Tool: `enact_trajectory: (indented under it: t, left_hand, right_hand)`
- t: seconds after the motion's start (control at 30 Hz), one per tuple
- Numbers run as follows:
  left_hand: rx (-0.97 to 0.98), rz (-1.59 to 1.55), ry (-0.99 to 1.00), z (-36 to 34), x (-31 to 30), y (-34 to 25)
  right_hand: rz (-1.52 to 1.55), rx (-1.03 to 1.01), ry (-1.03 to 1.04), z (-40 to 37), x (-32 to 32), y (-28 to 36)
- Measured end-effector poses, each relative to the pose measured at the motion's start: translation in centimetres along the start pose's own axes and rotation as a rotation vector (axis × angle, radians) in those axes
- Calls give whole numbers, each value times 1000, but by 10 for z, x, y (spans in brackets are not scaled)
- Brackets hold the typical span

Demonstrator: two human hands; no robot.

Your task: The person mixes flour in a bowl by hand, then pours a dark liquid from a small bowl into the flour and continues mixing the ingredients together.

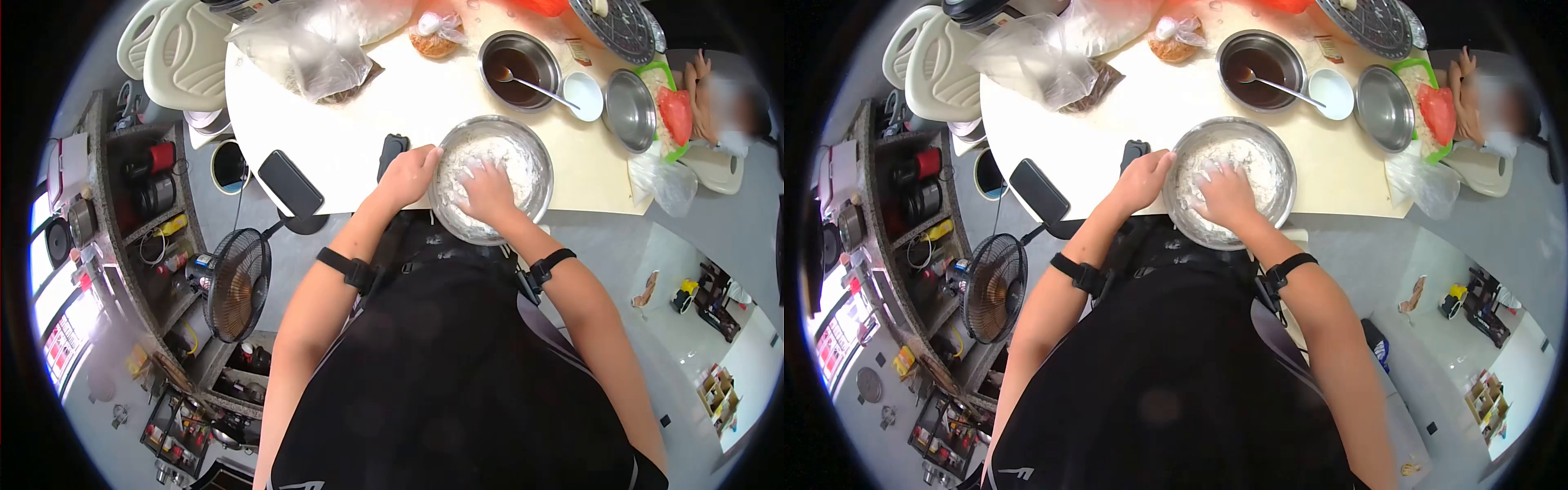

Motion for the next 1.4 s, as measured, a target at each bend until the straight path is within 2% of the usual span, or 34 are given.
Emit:
enact_trajectory:
  t: [0.23,0.27,0.37,0.4,0.5,0.53,0.6,0.7,0.77,0.8,0.9,0.97,1.03,1.07,1.17,1.27,1.4]
  left_hand:
    - [-28,-97,70,4,-4,-8]
    - [-70,-136,70,4,-1,-4]
    - [-9,-124,80,8,-1,4]
    - [-20,-101,90,9,-3,4]
    - [-124,-154,104,4,-2,-5]
    - [-39,-102,97,6,-1,-2]
    - [5,-96,57,7,0,5]
    - [30,35,33,5,-2,6]
    - [45,153,48,0,-2,4]
    - [116,162,67,-3,-3,7]
    - [-337,224,392,-17,-11,9]
    - [-297,228,321,-14,-11,18]
    - [-72,264,122,-5,-12,15]
    - [135,318,-34,2,-13,8]
    - [36,299,-55,14,-9,-15]
    - [59,346,-32,17,-4,-15]
    - [136,413,-107,15,-5,-12]
  right_hand:
    - [-61,-62,86,23,17,-5]
    - [-43,-58,38,27,16,-5]
    - [-39,-107,240,42,13,-11]
    - [-26,-128,187,45,15,-10]
    - [-85,-189,274,42,18,-13]
    - [-64,-176,146,42,11,-13]
    - [-92,-167,91,44,7,-13]
    - [-97,-176,135,35,12,-11]
    - [-50,-203,189,23,-9,-14]
    - [17,-198,268,19,-25,-16]
    - [37,-130,192,6,-34,-37]
    - [60,-49,203,2,-22,-55]
    - [117,30,240,1,-12,-57]
    - [152,79,252,2,-5,-54]
    - [303,283,161,7,14,-29]
    - [334,325,238,18,-14,-14]
    - [467,242,156,29,-23,-15]
Point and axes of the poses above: each hand's wrist, its own z-axis towards the middle knuckle, its own x-axis out of the palm, y = z × x, the point moved 4 cm from there along z, towards the middle knuckle, and after that the axes turned 13 degrees about -z, right-handed, at the moved point
